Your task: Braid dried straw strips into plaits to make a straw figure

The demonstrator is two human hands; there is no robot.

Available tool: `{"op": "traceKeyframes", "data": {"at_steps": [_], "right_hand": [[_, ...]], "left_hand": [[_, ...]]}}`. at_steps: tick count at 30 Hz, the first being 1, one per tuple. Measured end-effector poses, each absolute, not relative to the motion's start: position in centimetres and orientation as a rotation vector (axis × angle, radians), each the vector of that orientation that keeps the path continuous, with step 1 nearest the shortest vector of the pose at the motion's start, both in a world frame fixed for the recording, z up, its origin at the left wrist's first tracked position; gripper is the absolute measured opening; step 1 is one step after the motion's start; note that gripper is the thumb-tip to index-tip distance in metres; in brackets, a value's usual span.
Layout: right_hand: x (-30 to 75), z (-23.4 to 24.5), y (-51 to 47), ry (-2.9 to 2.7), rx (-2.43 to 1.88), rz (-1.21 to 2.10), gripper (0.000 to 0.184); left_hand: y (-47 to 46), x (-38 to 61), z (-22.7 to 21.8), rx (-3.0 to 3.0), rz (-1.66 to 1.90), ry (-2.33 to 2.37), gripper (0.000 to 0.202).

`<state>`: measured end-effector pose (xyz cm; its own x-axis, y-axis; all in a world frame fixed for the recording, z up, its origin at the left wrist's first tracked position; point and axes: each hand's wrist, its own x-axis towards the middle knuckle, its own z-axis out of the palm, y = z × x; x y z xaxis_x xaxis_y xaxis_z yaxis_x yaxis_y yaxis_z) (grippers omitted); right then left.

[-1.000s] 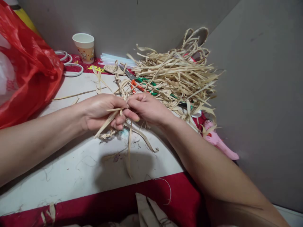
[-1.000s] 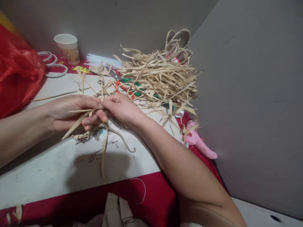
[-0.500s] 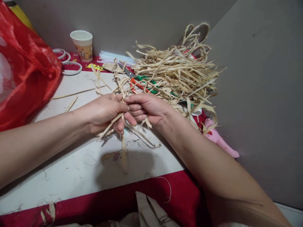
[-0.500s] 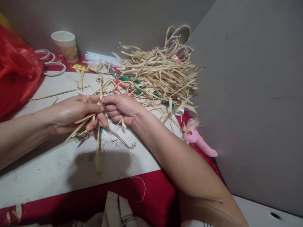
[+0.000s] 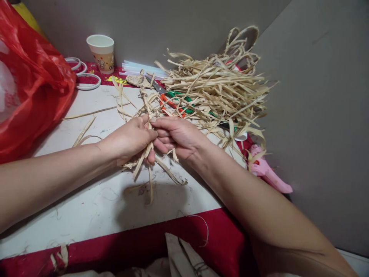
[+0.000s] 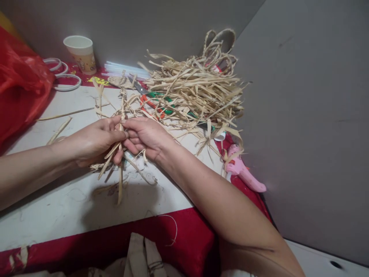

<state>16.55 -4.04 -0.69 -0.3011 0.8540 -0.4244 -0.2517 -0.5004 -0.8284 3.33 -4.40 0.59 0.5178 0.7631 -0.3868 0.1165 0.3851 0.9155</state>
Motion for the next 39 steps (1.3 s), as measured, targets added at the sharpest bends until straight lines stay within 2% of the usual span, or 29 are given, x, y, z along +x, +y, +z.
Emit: {"op": "traceKeyframes", "data": {"at_steps": [5, 11, 17, 22, 27, 31, 35, 39], "right_hand": [[16.1, -0.8, -4.2, -0.866, -1.197, 1.822, 0.032], [16.8, -0.9, -3.8, -0.841, -1.054, 1.873, 0.028], [17.5, 0.2, -3.4, -0.742, -1.028, 1.972, 0.028], [17.8, 0.2, -3.1, -0.724, -0.990, 1.989, 0.030], [17.9, 0.0, -3.1, -0.722, -0.921, 2.022, 0.031], [17.9, 0.0, -3.0, -0.741, -0.889, 2.036, 0.028], [17.9, -0.3, -2.9, -0.793, -0.851, 2.024, 0.026], [18.0, -0.5, -2.9, -0.871, -0.821, 2.003, 0.027]], "left_hand": [[-4.1, 3.4, 0.4, 1.057, 0.484, 0.967, 0.019], [-3.6, 3.0, 1.3, 0.971, 0.395, 0.889, 0.006], [-2.4, 1.8, 3.7, 1.005, 0.235, 0.932, 0.009], [-0.9, 1.0, 5.8, 1.287, 0.183, 1.117, 0.012], [0.3, 0.4, 5.9, 1.744, 0.448, 1.408, 0.010], [0.0, 1.3, 5.0, 1.381, 0.491, 1.200, 0.010], [-0.9, 2.3, 4.4, 1.016, 0.454, 1.018, 0.024], [-1.0, 2.1, 3.9, 0.901, 0.419, 1.003, 0.011]]}}
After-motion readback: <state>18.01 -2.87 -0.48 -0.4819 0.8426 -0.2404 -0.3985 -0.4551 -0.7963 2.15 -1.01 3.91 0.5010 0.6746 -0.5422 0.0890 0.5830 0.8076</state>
